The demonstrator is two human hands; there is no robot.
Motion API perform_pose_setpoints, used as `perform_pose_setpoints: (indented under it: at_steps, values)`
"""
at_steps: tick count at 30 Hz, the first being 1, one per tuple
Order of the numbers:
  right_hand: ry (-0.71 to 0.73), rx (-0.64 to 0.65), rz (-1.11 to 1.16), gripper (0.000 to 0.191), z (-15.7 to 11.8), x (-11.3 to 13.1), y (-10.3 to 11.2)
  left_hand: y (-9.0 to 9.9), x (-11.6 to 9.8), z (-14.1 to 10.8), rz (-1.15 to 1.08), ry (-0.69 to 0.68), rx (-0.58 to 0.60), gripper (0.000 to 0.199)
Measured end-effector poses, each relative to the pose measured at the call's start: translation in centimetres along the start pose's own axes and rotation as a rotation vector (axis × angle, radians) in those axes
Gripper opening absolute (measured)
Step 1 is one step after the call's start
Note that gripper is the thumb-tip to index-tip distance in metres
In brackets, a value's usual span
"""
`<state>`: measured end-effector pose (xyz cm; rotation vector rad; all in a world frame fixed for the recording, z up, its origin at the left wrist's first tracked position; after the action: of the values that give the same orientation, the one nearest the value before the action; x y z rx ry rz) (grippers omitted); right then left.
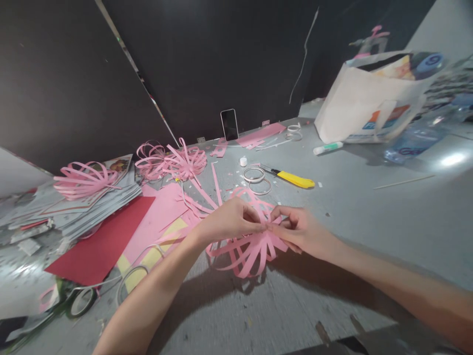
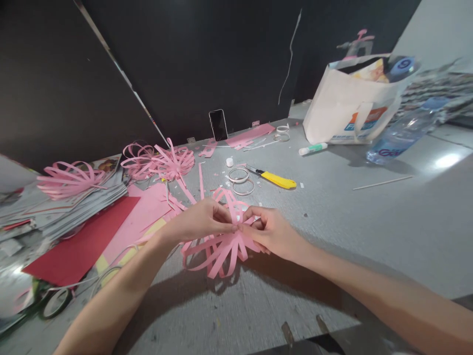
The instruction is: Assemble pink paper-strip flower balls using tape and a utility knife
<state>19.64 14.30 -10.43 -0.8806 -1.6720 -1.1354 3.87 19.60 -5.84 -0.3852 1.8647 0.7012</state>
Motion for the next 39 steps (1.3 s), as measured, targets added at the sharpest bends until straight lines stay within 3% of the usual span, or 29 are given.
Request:
perform_pose_setpoints:
  at_steps: [7,16,21,33,39]
  values:
    - [0.011,0.001,0.107,0.035,-0.1,-0.2,0.1,0.2,0.1,-0.1,0.001,0.038,-0.023,0.025]
    - [-0.071,-0.104,0.514,0.031,0.8,-0.6,0.8,-0.9,0.5,-0.1,-0.018,0.084,-0.079,0.023]
    - [-0.071,-0.145,0.542,0.027,0.9,-1.0,1.0,-0.5,0.5,0.1,-0.033,0.123,-0.138,0.020]
    - [-0.046,-0.194,0.560,0.016,1.3,-1.3,1.2,0.9,1.2,0.6,-0.092,0.060,-0.158,0.018]
    - [-0.042,-0.207,0.548,0.016,1.3,-1.4,1.3,3.1,0.5,0.2,-0.054,0.043,-0.266,0.023]
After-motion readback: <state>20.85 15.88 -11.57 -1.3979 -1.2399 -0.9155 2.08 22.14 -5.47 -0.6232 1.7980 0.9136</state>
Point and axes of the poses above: each hand's wrist, its own z-axis towards the middle knuckle, its own y-axis out of the back of the hand, x = y × z, the point moved 6 cm from there along z, towards the middle knuckle, and after that the axes turned 7 degrees about -z, right-handed, at the moved point
